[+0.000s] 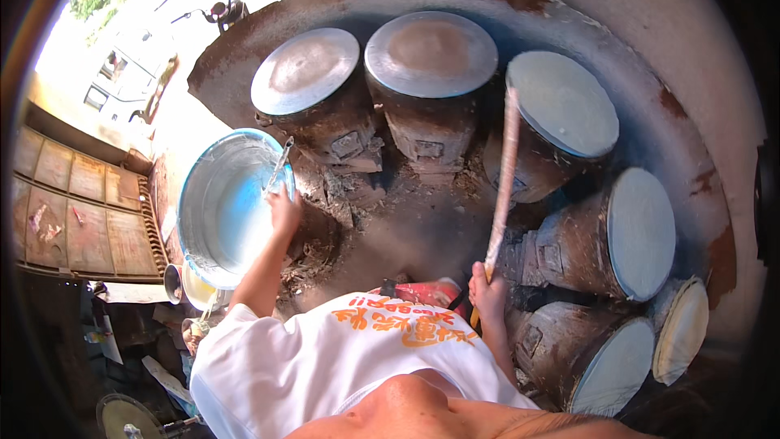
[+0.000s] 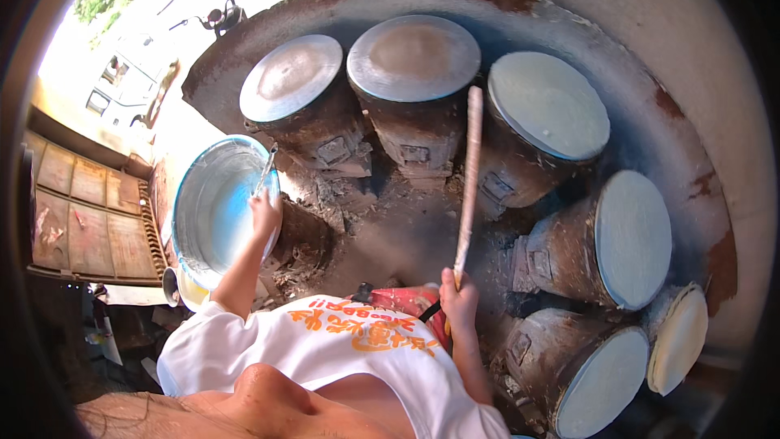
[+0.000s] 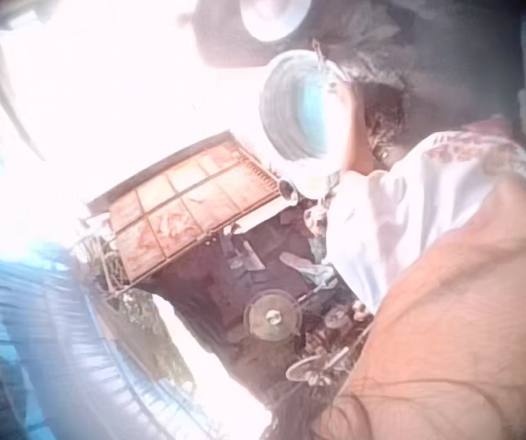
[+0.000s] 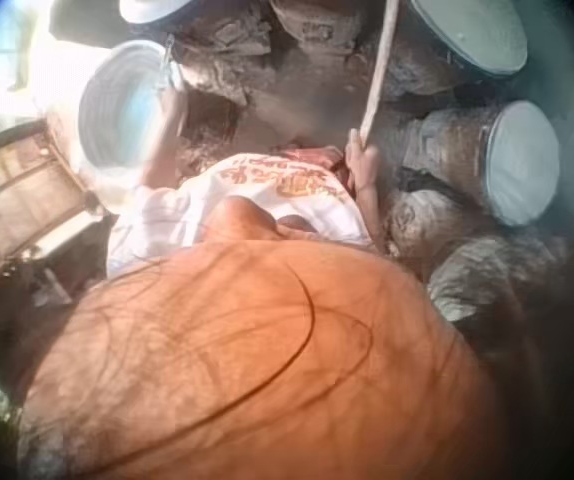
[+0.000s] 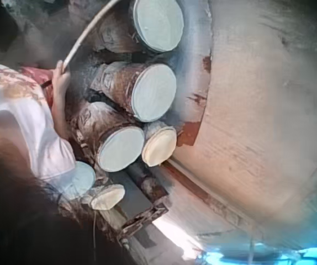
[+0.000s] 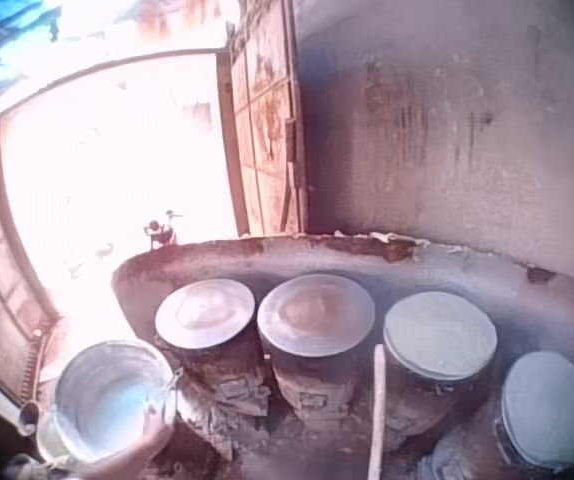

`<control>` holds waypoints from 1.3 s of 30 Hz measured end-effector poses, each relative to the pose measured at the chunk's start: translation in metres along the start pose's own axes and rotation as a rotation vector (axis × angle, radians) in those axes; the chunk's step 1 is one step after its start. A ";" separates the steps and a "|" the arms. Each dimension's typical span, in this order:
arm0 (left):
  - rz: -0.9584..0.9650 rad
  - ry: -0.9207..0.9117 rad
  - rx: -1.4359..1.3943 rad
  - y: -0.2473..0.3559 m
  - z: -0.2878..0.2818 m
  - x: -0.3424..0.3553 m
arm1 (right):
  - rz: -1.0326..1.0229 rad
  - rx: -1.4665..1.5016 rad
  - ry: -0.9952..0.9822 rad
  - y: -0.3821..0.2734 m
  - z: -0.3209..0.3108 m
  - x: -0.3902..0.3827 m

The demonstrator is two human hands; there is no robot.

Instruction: The person spreads thin batter onto multiple heated circular surfaces using a ladle and a flat wooden stick, then flips the cooked flatbreads by hand and with the stick.

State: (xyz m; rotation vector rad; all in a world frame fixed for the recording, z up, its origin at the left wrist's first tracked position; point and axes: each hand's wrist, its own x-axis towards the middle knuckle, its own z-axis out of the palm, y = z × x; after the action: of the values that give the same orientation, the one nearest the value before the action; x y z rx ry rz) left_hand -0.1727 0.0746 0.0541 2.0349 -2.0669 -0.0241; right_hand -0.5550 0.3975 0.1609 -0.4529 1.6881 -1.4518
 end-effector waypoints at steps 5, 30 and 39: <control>-0.828 -0.302 -0.897 -0.023 0.030 0.139 | -0.299 -0.582 -0.360 -0.032 0.113 0.105; -1.135 -0.561 -1.657 -0.216 0.014 0.059 | -0.223 -1.564 -0.825 0.013 0.533 0.101; -1.223 -0.465 -1.890 -0.161 0.061 0.074 | -0.112 -1.274 -0.764 0.078 0.521 0.095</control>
State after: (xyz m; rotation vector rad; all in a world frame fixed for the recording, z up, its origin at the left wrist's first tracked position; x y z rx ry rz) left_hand -0.0253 -0.0133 -0.0225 1.3342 0.0817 -1.7936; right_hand -0.1858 0.0206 0.0677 -1.5439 1.7023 0.0153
